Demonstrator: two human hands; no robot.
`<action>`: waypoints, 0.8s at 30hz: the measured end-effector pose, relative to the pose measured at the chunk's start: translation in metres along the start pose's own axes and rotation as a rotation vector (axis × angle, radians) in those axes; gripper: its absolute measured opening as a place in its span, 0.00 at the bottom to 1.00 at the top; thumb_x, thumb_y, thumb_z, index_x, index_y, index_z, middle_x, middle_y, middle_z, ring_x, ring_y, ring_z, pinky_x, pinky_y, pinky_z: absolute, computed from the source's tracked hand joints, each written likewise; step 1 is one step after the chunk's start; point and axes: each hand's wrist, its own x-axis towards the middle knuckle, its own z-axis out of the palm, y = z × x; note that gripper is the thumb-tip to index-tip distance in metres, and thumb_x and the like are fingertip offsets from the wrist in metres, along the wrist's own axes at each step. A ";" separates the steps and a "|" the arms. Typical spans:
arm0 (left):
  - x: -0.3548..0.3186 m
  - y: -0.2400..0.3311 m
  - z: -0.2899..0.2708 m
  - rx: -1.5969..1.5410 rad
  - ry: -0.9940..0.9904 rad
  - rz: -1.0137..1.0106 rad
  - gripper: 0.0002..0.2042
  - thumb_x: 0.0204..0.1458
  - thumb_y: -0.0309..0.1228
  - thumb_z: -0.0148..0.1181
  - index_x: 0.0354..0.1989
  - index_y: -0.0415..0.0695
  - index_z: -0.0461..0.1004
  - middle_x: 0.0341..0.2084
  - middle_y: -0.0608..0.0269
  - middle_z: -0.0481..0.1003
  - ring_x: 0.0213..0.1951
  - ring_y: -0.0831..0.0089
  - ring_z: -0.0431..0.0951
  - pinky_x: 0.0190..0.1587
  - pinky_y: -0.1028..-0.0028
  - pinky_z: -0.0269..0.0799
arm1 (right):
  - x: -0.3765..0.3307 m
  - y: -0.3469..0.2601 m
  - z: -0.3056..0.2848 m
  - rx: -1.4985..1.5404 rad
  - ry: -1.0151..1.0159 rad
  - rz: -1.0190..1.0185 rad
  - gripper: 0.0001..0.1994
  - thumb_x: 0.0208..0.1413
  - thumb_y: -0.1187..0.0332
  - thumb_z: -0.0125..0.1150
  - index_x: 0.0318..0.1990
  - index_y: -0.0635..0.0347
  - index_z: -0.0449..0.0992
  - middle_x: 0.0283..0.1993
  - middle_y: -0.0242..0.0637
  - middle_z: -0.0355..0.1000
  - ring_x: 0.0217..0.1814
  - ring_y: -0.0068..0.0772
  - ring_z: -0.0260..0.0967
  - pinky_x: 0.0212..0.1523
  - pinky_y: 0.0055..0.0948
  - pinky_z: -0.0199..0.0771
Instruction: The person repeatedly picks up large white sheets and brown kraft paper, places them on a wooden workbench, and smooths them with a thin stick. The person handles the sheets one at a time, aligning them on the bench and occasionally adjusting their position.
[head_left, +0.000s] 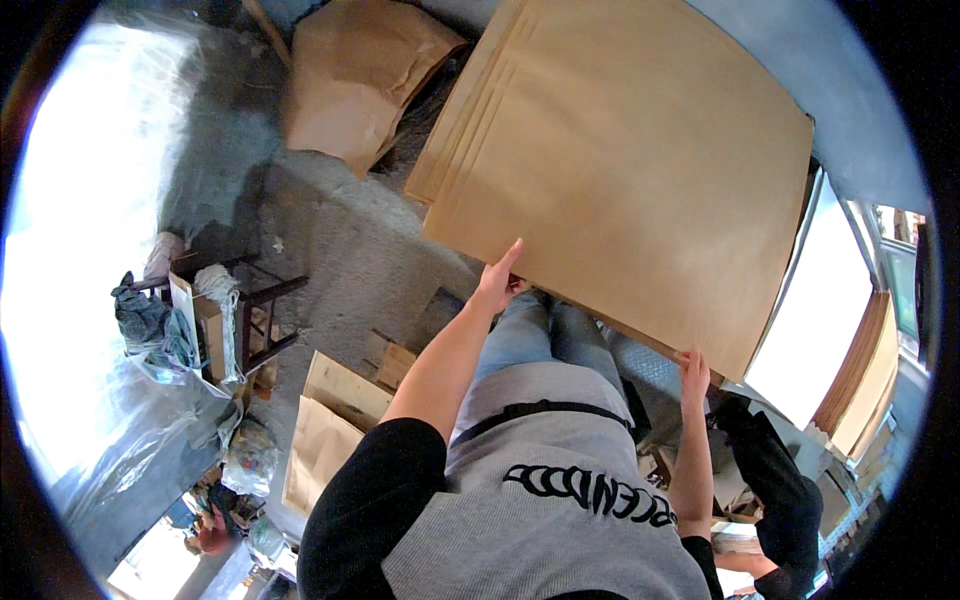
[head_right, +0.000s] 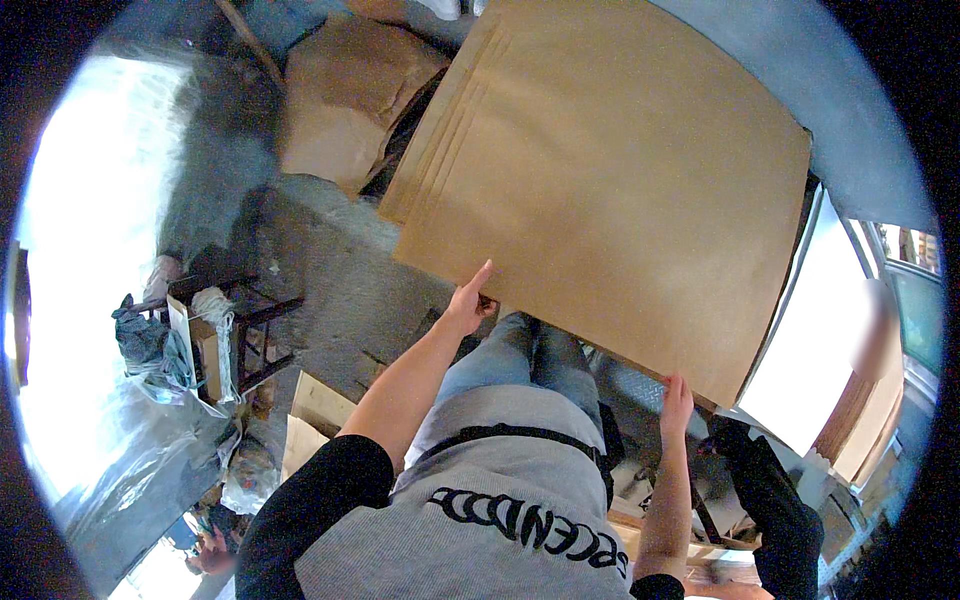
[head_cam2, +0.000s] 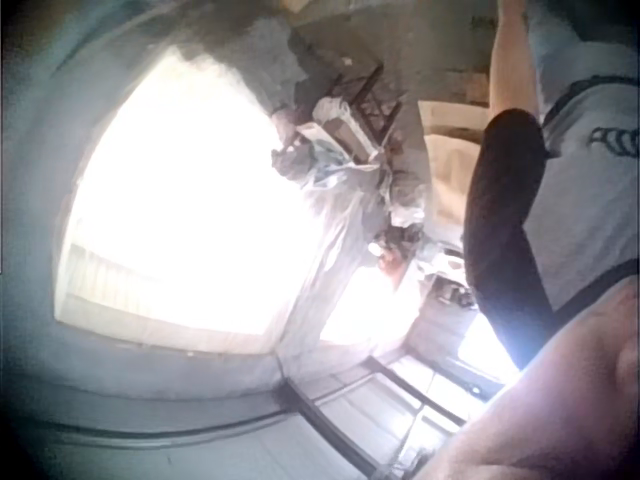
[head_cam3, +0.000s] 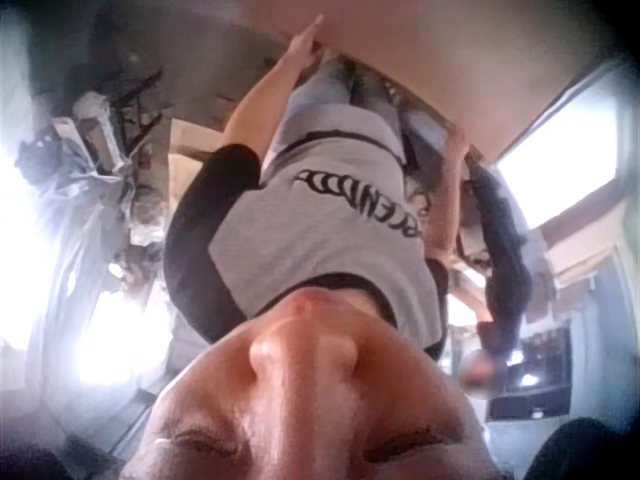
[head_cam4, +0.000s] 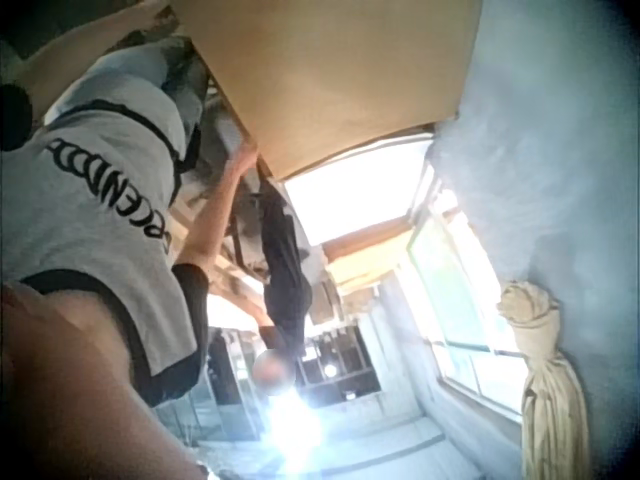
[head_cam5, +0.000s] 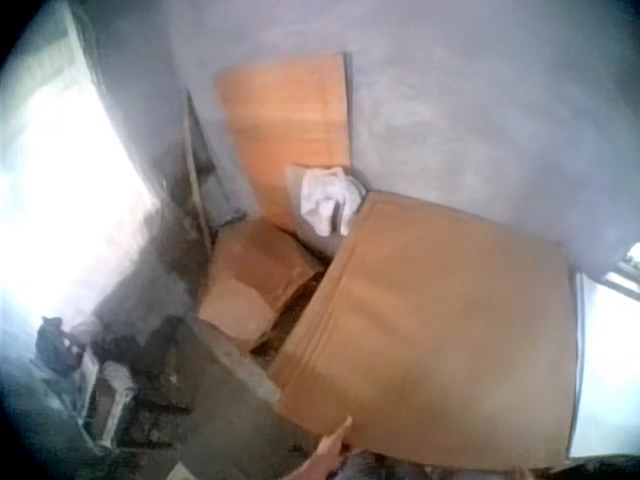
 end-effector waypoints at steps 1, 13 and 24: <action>0.001 -0.001 -0.002 -0.008 -0.028 0.012 0.18 0.42 0.46 0.59 0.33 0.47 0.64 0.20 0.67 0.66 0.15 0.78 0.62 0.14 0.81 0.56 | 0.004 -0.023 0.011 -0.237 0.069 -0.316 0.13 0.55 0.59 0.44 0.35 0.58 0.70 0.21 0.36 0.66 0.22 0.31 0.64 0.21 0.26 0.63; 0.009 -0.008 0.003 0.215 0.023 0.054 0.15 0.46 0.44 0.55 0.27 0.44 0.66 0.12 0.65 0.65 0.12 0.76 0.64 0.13 0.77 0.58 | 0.043 -0.138 0.049 -0.447 0.036 -0.091 0.12 0.53 0.58 0.43 0.37 0.53 0.70 0.33 0.41 0.70 0.33 0.46 0.68 0.31 0.41 0.68; 0.000 0.003 0.005 0.391 0.125 0.104 0.12 0.51 0.41 0.51 0.29 0.44 0.66 0.12 0.66 0.64 0.10 0.78 0.61 0.10 0.81 0.53 | 0.011 0.007 -0.039 -0.488 0.181 0.367 0.11 0.53 0.62 0.43 0.34 0.54 0.71 0.31 0.44 0.70 0.35 0.48 0.67 0.34 0.42 0.66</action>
